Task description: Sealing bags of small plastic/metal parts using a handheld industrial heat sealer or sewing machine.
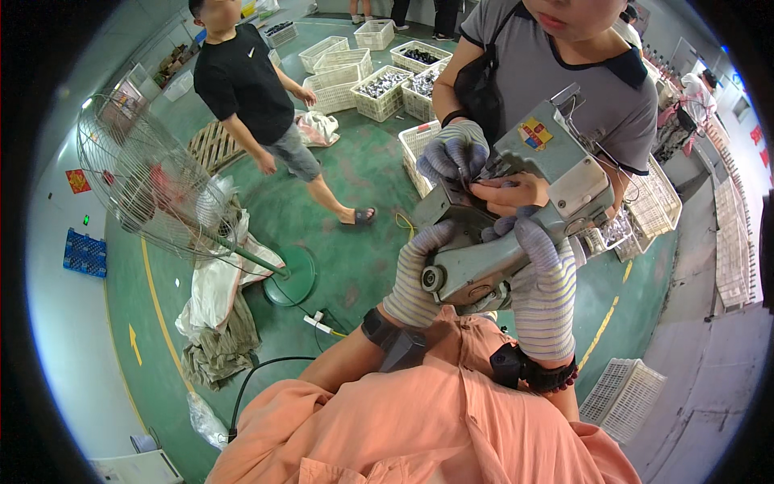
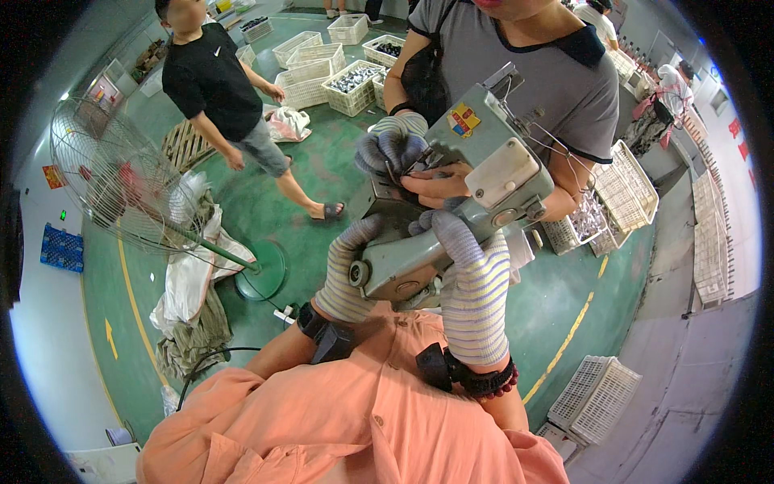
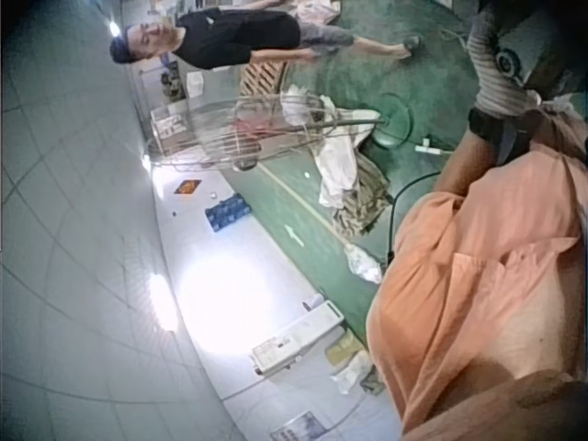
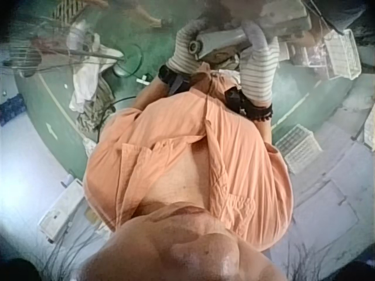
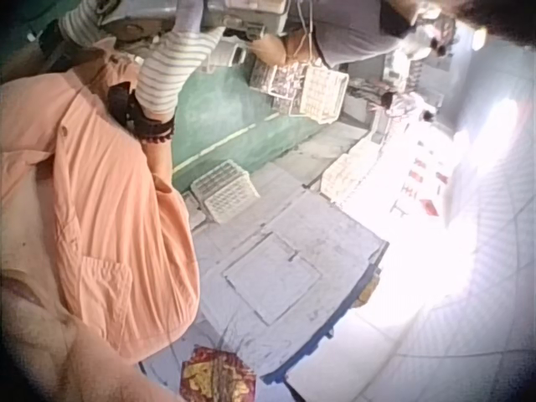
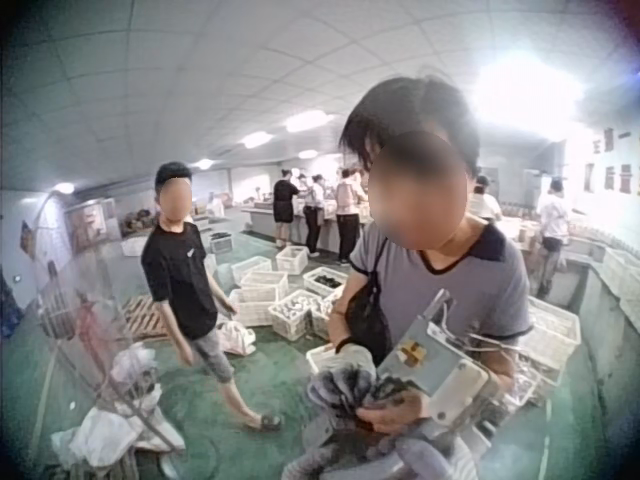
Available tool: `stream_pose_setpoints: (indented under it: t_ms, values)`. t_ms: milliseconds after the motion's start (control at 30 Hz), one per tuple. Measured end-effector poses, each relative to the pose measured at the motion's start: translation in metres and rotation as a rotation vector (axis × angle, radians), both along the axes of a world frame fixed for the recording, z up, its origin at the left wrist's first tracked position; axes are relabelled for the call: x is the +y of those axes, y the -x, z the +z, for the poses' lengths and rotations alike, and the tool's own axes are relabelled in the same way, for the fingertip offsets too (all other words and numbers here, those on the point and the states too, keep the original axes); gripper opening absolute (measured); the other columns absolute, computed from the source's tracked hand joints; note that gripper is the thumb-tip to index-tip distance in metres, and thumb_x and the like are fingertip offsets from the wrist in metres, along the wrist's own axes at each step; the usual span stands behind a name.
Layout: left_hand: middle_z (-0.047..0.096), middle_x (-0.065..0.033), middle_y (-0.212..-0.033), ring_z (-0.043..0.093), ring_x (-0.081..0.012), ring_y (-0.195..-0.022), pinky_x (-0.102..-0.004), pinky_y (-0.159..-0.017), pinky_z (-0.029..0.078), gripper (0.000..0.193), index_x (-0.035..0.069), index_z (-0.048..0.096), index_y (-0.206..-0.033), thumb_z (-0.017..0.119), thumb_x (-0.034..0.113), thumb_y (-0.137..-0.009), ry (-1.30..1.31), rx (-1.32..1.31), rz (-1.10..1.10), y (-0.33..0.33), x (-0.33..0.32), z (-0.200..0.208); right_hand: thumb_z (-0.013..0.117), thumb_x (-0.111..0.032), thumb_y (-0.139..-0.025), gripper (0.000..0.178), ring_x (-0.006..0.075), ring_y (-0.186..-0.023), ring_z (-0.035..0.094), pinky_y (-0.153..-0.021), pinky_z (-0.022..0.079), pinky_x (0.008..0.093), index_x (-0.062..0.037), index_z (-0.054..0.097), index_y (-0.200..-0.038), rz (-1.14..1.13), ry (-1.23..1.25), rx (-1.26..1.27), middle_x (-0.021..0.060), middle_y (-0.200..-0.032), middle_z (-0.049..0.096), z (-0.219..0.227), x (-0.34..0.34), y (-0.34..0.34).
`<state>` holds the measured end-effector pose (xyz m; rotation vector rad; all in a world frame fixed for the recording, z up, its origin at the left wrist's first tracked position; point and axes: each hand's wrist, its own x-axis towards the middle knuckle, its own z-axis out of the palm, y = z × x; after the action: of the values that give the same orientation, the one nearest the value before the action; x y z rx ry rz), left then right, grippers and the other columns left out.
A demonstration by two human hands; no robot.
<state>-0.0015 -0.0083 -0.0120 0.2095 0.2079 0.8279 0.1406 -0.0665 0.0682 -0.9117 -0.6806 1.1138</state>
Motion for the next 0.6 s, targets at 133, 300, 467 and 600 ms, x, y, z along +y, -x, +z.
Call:
stream_pose_setpoints:
  t_ms: [133,300,467,600]
  values:
    - [0.062,-0.0193,-0.135,0.063,-0.0341,-0.122,-0.0484,-0.11,0.049,0.054,0.002,0.053,-0.14,0.061,0.032,-0.095,-0.022,0.075,0.014,0.003,-0.001,0.004,0.068,-0.016,-0.094,0.029,0.0242,-0.095,0.069,-0.086,0.056,0.0374,0.0007,0.061,-0.117,-0.045,-0.028,-0.171,0.0124,-0.102,0.069,-0.014,0.002,-0.005]
    - [0.061,-0.0202,-0.136,0.064,-0.0354,-0.121,-0.0489,-0.108,0.05,0.056,0.002,0.052,-0.14,0.061,0.035,-0.096,-0.057,0.131,0.042,0.001,0.001,0.003,0.066,-0.015,-0.095,0.026,0.0219,-0.096,0.071,-0.086,0.056,0.0344,0.0015,0.062,-0.115,0.007,-0.019,-0.041,0.0121,-0.105,0.071,-0.011,0.003,-0.007]
    - [0.06,-0.0211,-0.137,0.063,-0.0368,-0.123,-0.0512,-0.108,0.051,0.057,0.002,0.051,-0.141,0.06,0.034,-0.096,-0.039,0.044,-0.019,0.002,0.0,0.008,0.069,-0.015,-0.093,0.029,0.0231,-0.097,0.071,-0.088,0.056,0.0353,0.0006,0.061,-0.116,-0.009,0.01,0.028,0.0123,-0.105,0.072,-0.003,0.001,-0.003]
    - [0.059,-0.0221,-0.139,0.062,-0.0388,-0.124,-0.0538,-0.108,0.051,0.058,0.001,0.049,-0.142,0.06,0.034,-0.096,-0.058,0.101,0.006,0.002,0.002,0.002,0.069,-0.015,-0.093,0.029,0.0231,-0.098,0.071,-0.089,0.056,0.0356,0.0004,0.061,-0.116,0.003,-0.007,0.019,0.0124,-0.106,0.072,-0.006,0.0,-0.005]
